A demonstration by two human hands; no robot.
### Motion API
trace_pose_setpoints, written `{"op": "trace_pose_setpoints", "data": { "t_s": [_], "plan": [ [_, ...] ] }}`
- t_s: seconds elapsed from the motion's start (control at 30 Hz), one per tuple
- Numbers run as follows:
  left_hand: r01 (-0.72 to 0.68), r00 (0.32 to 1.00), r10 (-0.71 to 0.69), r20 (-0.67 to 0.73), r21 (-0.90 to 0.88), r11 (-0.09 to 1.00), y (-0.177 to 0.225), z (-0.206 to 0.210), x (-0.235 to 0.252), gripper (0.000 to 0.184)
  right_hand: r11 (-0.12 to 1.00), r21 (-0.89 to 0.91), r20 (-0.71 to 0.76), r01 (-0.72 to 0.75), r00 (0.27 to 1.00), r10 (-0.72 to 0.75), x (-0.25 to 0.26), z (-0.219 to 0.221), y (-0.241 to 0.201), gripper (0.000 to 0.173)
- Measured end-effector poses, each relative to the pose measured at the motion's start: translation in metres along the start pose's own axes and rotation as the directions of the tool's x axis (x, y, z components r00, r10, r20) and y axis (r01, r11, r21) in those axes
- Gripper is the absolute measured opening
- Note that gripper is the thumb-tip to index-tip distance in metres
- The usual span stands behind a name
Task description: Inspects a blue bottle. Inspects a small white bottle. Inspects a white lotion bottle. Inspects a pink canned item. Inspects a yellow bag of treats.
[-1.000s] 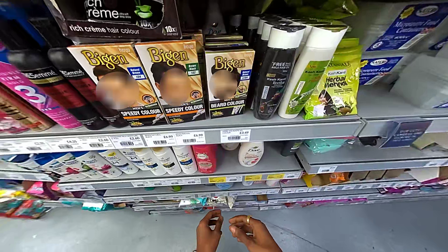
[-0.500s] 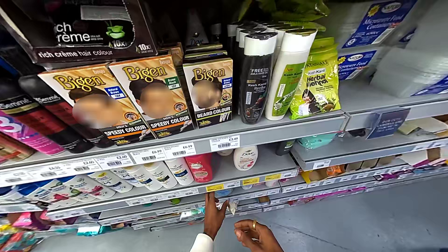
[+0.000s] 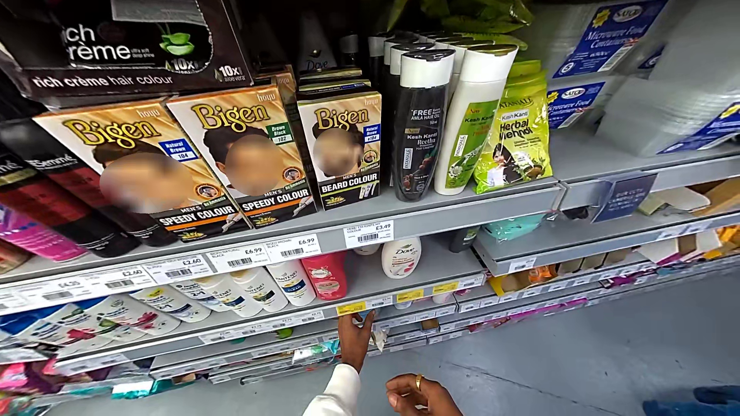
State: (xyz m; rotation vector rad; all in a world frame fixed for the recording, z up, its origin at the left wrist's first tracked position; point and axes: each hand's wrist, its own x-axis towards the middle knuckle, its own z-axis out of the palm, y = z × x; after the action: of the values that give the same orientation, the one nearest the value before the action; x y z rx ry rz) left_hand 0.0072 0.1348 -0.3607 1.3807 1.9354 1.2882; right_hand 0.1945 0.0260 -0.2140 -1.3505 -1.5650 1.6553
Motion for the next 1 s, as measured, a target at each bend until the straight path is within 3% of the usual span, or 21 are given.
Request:
{"op": "trace_pose_setpoints", "data": {
  "t_s": [0.13, 0.23, 0.37, 0.7, 0.83, 1.0],
  "plan": [
    [0.022, 0.999, -0.026, -0.044, -0.099, 0.995, -0.002, 0.007, 0.000, 0.038, 1.000, -0.014, 0.039, -0.026, 0.999, 0.027, -0.003, 0.001, 0.002, 0.028],
    [0.003, 0.996, -0.011, -0.091, -0.090, 0.996, 0.001, 0.007, -0.003, 0.029, 0.998, -0.011, 0.065, -0.058, 0.996, 0.059, -0.008, 0.001, 0.005, 0.029],
    [0.002, 0.993, -0.007, -0.119, -0.049, 0.999, 0.000, 0.009, -0.003, 0.032, 0.993, -0.003, 0.088, -0.114, 0.990, 0.114, -0.012, 0.001, 0.004, 0.030],
    [0.114, 0.993, -0.115, 0.033, 0.019, 0.993, 0.009, -0.007, -0.002, 0.049, 0.997, -0.007, 0.121, -0.079, 0.989, 0.080, -0.015, 0.003, 0.011, 0.029],
    [0.204, 0.975, -0.193, 0.110, -0.097, 0.974, 0.013, -0.008, -0.010, 0.048, 0.998, 0.000, 0.126, -0.067, 0.990, 0.067, -0.016, 0.003, 0.012, 0.030],
    [0.107, 0.986, -0.093, 0.140, -0.094, 0.990, 0.012, -0.013, -0.024, 0.054, 0.998, 0.039, 0.094, -0.044, 0.995, 0.040, -0.017, -0.001, 0.010, 0.029]
  ]
}}
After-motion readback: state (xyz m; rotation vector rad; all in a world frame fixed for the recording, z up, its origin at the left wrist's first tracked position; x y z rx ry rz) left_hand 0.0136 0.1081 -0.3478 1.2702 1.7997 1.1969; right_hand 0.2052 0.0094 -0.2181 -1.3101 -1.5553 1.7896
